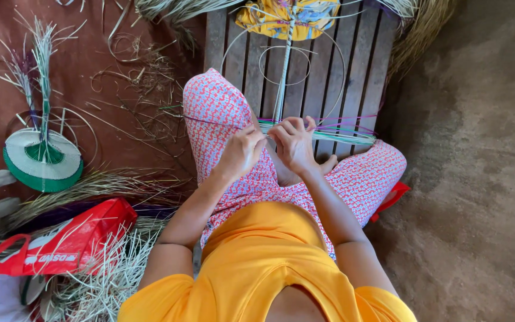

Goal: Weaving colorful strands around a circular frame to create a decorative object

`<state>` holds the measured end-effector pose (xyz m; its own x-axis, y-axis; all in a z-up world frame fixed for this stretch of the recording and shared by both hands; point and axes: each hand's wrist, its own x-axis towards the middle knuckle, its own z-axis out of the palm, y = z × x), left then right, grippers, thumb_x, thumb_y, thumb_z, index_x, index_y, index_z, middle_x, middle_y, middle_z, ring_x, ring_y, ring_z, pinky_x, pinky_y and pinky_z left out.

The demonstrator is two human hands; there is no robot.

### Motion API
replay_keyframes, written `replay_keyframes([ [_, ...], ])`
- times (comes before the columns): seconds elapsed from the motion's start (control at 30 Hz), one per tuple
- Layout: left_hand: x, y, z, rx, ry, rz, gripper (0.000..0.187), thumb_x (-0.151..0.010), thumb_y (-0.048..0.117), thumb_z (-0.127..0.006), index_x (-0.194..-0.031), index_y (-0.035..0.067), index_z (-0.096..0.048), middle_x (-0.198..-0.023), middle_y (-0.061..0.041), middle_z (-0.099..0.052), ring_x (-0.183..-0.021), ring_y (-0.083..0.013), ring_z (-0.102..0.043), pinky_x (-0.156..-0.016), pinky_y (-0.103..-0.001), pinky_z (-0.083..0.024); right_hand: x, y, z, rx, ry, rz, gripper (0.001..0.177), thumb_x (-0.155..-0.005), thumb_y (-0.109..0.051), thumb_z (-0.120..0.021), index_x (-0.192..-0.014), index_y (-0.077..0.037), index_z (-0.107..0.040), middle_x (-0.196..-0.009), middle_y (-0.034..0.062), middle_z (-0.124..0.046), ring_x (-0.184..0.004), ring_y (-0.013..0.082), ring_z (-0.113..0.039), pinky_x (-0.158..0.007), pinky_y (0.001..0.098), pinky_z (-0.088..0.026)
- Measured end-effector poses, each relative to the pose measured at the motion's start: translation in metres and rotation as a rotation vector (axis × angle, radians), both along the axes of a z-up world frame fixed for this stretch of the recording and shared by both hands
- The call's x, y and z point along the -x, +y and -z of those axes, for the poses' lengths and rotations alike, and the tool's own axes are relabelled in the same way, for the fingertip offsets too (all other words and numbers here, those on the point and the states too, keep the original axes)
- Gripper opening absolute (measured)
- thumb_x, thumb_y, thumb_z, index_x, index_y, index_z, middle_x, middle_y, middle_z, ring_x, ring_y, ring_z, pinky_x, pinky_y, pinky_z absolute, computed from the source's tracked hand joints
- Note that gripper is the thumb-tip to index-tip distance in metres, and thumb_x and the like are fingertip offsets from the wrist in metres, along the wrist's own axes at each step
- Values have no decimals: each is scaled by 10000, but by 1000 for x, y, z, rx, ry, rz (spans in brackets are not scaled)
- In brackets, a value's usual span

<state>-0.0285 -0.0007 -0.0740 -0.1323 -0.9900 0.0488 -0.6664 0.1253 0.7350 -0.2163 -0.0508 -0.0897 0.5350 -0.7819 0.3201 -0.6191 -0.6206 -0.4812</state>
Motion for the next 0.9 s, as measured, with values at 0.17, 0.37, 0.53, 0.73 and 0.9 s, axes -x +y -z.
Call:
replay_keyframes([
  [0.17,-3,15,-16,-32,146,22,167,-940,104,-661,-784,159,-641,-711,2,-554,-692,-234,-694,-642,-323,-555,30,-25,42,-39,51,84,86,-967,-206,-652,-945,-289,-657,-914,-65,-662,-1032,245,-588,-1018,600,-294],
  [0.37,-15,38,-51,-151,355,70,128,-907,-4,-674,-814,66,-727,-696,-127,-615,-651,-311,-678,-598,-373,-533,86,-59,71,-21,141,243,150,-939,-178,-716,-947,-312,-649,-911,-80,-651,-1018,219,-588,-971,508,-321],
  [0.53,-30,55,-82,-289,436,85,81,-902,33,-717,-850,67,-768,-682,-128,-638,-625,-236,-647,-595,-370,-515,148,-85,100,66,328,377,87,-1004,-272,-717,-986,-339,-664,-938,-87,-624,-1017,192,-578,-982,507,-307],
  [0.73,-59,59,-115,-370,530,127,110,-917,84,-745,-810,72,-768,-644,-76,-624,-567,-131,-567,-564,-309,-477,204,-99,104,128,438,527,71,-1066,-357,-692,-1012,-336,-652,-984,-70,-599,-1018,188,-572,-976,504,-330],
  [0.9,-93,65,-123,-440,565,113,93,-896,65,-750,-813,64,-790,-622,-75,-636,-531,-118,-617,-555,-301,-506,248,-104,94,132,505,618,87,-1110,-348,-655,-1036,-303,-652,-1010,-43,-587,-1030,224,-551,-957,570,-338],
])
